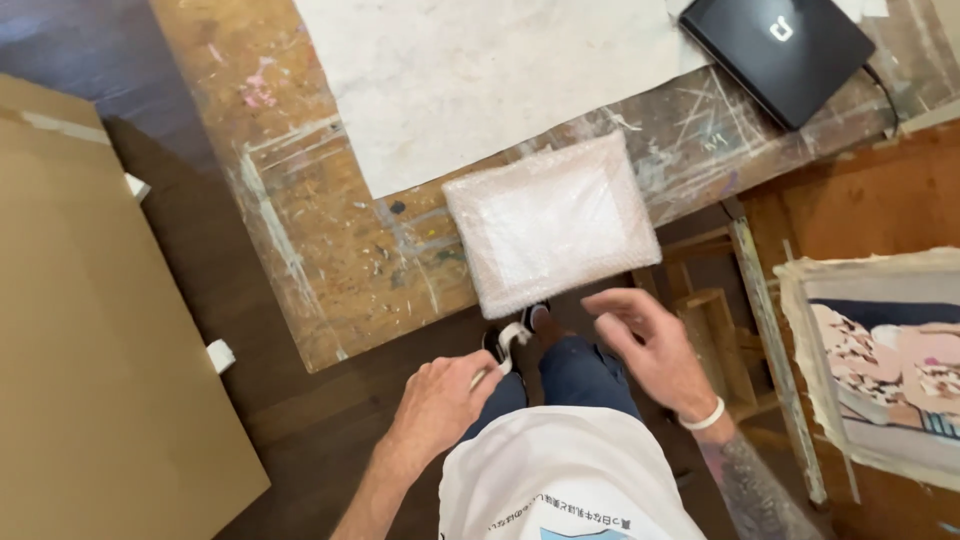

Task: Wrapping a framed picture in bubble wrap and securing it with tape

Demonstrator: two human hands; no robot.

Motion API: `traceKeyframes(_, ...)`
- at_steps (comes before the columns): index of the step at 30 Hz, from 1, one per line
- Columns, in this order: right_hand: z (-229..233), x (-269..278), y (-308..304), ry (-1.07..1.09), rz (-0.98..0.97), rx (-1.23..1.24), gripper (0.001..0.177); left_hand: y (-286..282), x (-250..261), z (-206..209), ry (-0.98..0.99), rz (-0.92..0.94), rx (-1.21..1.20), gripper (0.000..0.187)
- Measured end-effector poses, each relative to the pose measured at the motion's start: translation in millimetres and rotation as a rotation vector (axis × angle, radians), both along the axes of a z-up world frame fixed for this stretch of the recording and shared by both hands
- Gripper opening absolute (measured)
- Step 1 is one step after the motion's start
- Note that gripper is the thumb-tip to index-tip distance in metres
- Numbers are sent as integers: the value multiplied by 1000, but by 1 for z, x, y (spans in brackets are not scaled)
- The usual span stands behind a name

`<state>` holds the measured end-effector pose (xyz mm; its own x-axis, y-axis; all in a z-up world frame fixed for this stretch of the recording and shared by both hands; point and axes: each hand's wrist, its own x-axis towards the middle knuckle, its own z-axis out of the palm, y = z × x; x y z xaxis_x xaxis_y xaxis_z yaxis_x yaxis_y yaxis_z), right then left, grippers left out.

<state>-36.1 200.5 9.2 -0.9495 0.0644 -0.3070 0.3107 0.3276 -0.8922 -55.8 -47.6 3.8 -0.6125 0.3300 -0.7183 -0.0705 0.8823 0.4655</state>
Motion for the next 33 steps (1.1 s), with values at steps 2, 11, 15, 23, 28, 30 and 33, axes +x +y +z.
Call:
traceKeyframes(2, 8, -12, -17, 71, 174, 22, 32, 2, -2, 3, 56, -38, 1, 22)
traceKeyframes(11, -22, -17, -59, 232, 638, -3, 20, -11, 3, 14, 60, -102, 87, 27)
traceKeyframes(15, -29, -13, -65, 193, 547, 54, 13, -9, 8, 0, 102, -62, 71, 25)
traceKeyframes(23, -38, -10, -70, -42, 498, 2, 40, -15, 20, -24, 248, -35, 29, 21)
traceKeyframes(28, -21, -17, -79, -66, 440, 60, 11, -16, 18, -23, 225, -20, 56, 22)
traceKeyframes(30, -23, -15, -81, -70, 431, 39, 9, -17, 18, -23, 209, -8, 70, 22)
traceKeyframes(33, -37, -8, -84, 40, 415, 73, 6, -19, 16, -27, 196, 26, 95, 22)
